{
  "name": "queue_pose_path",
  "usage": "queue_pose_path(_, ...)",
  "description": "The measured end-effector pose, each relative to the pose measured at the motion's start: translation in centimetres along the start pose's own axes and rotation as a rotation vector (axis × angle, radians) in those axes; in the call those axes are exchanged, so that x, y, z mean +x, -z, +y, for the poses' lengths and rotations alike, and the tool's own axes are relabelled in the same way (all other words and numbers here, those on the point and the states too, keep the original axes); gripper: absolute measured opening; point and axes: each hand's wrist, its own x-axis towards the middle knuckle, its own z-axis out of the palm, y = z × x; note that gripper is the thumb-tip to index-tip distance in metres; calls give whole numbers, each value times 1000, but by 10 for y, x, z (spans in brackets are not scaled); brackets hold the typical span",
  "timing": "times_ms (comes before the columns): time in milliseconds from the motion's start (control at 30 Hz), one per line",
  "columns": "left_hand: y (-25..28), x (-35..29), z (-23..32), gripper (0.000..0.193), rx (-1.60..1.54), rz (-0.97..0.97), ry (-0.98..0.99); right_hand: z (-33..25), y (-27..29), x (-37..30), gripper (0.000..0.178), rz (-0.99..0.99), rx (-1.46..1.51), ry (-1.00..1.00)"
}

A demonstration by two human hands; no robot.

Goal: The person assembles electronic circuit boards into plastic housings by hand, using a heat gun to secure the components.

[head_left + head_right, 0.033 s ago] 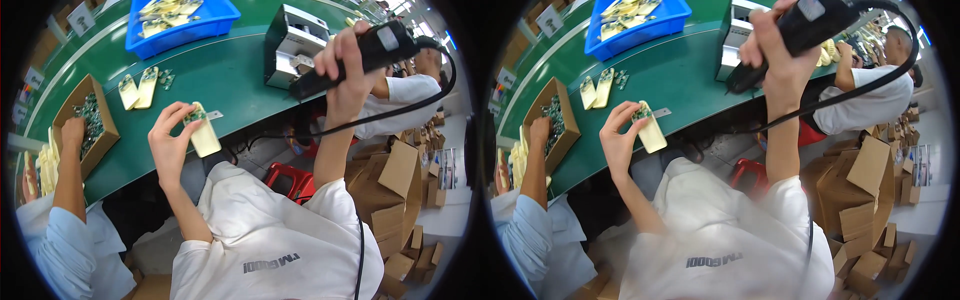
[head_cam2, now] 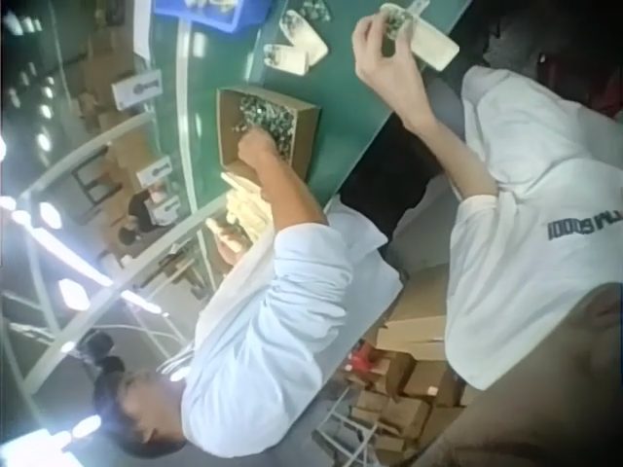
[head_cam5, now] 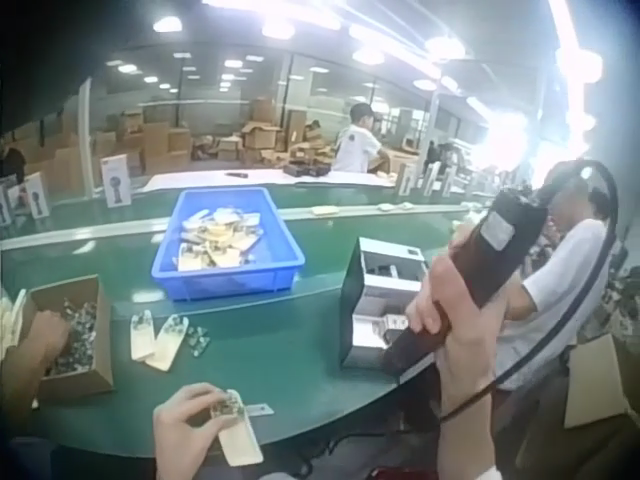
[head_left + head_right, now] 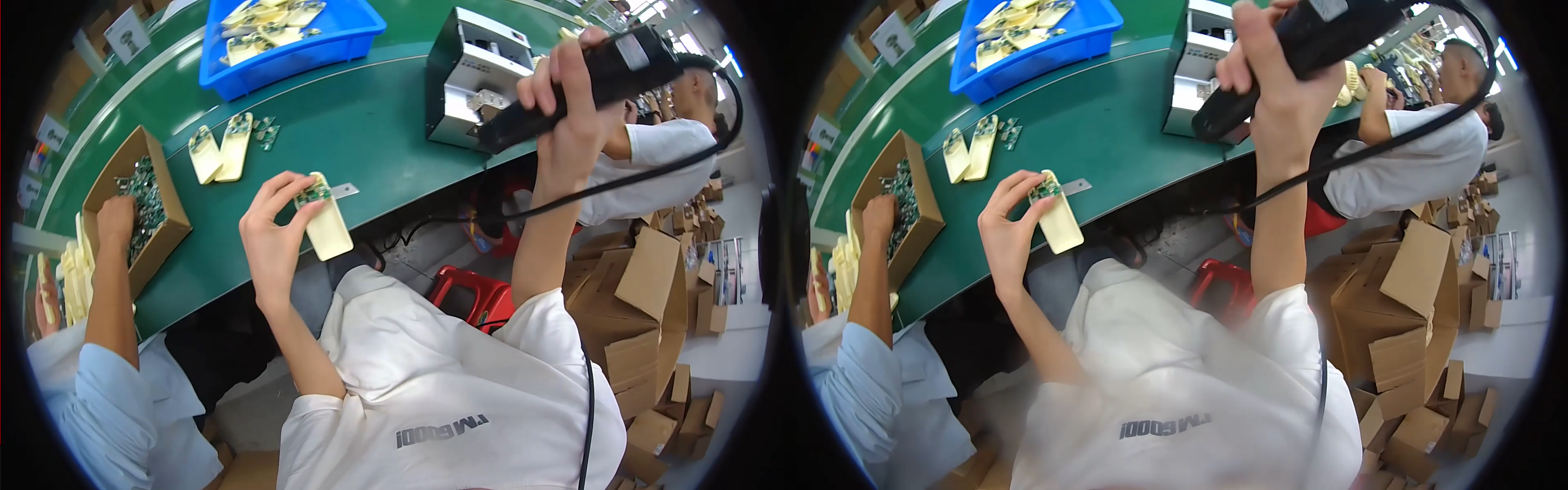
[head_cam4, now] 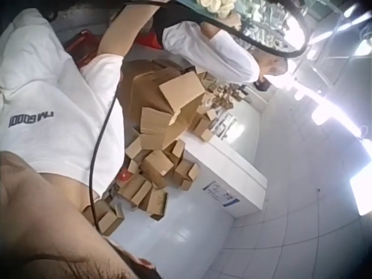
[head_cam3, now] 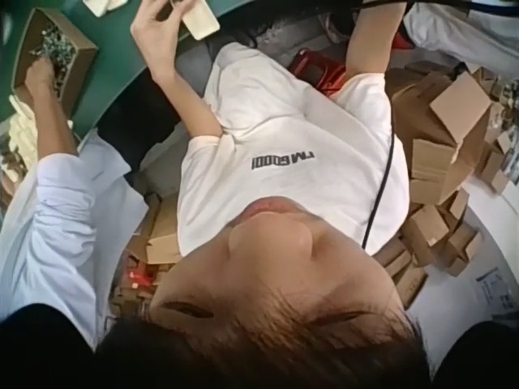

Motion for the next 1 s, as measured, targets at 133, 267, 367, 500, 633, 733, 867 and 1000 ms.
queue_pose_path(133, -4, 5, 3, 24, 116, -68, 117, 5, 33, 24, 27, 15, -207, 87)
queue_pose_path(267, -7, 7, -7, 25, 280, -26, -88, 11, 40, 28, 22, 70, -307, 108)
queue_pose_path(367, -6, 9, -7, 25, 215, -74, 6, 14, 43, 31, 22, 53, -276, 150)
queue_pose_path(500, -7, 8, -8, 26, 205, -73, 8, 20, 47, 31, 23, 66, -322, 140)
queue_pose_path(633, -8, 8, -8, 26, 209, -70, -5, 22, 40, 27, 21, 101, -351, 137)
queue_pose_path(733, -8, 6, -10, 26, 207, -70, -5, 19, 27, 26, 21, 176, -436, 84)
queue_pose_path(867, -8, 9, -13, 26, 199, -71, -5, 21, 18, 34, 21, 240, -497, -3)
queue_pose_path(1000, -4, 10, -14, 26, 200, -54, -34, 25, 34, 40, 22, 151, -426, -32)
